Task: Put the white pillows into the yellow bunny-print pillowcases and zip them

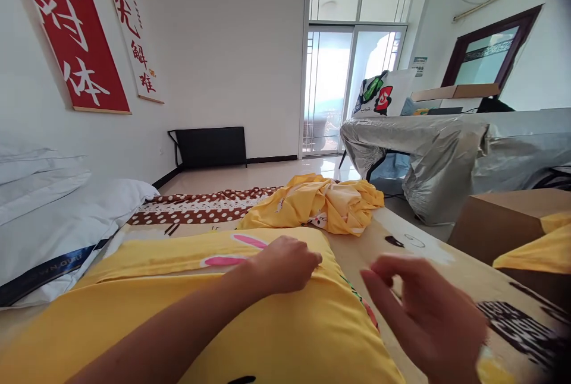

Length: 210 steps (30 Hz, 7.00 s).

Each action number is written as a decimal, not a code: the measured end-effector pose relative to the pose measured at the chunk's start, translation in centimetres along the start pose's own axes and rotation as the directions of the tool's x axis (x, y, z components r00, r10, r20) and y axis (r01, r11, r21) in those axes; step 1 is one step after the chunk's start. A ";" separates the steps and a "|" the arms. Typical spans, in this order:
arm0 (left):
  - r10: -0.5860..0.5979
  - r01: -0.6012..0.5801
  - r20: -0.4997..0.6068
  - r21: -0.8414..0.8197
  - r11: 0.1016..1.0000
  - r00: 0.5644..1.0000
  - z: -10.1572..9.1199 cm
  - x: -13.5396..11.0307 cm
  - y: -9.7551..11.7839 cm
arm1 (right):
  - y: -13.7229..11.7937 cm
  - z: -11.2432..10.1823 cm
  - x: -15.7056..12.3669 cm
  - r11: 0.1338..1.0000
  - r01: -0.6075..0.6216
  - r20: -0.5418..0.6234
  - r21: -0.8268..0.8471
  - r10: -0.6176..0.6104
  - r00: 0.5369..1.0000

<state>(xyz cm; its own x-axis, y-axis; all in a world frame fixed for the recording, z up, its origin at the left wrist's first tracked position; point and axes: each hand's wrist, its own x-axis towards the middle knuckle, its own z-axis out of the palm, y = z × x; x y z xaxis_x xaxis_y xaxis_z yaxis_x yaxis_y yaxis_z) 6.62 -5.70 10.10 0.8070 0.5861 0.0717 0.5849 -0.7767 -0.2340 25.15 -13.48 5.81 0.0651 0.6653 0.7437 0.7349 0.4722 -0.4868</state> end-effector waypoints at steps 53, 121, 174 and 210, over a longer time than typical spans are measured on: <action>-0.100 0.062 -0.610 -0.082 0.995 0.786 7.3 0.3 -1.1 | 2.0 7.9 4.5 0.967 -0.256 0.469 -0.004 0.227 0.853; -0.260 0.047 -0.441 -0.437 0.898 0.859 7.2 0.6 -0.3 | 2.8 8.2 4.8 0.936 -0.333 0.485 0.114 0.241 0.841; 0.173 0.081 -0.613 0.364 0.928 0.771 6.0 -0.7 -1.9 | 3.2 7.7 5.1 0.955 -0.297 0.529 0.017 0.243 0.813; -0.435 0.451 -0.362 -0.043 0.891 0.824 4.4 -0.7 3.0 | 2.9 11.2 3.9 0.850 -0.331 0.365 0.410 0.180 0.913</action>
<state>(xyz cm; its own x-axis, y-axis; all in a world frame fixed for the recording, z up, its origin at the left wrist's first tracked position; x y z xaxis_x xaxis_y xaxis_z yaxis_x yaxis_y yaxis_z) 7.43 -7.41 5.06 0.4405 0.7373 0.5121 0.8890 -0.4378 -0.1343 19.95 -3.06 2.19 -0.0547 0.9039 0.4243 0.3261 0.4178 -0.8480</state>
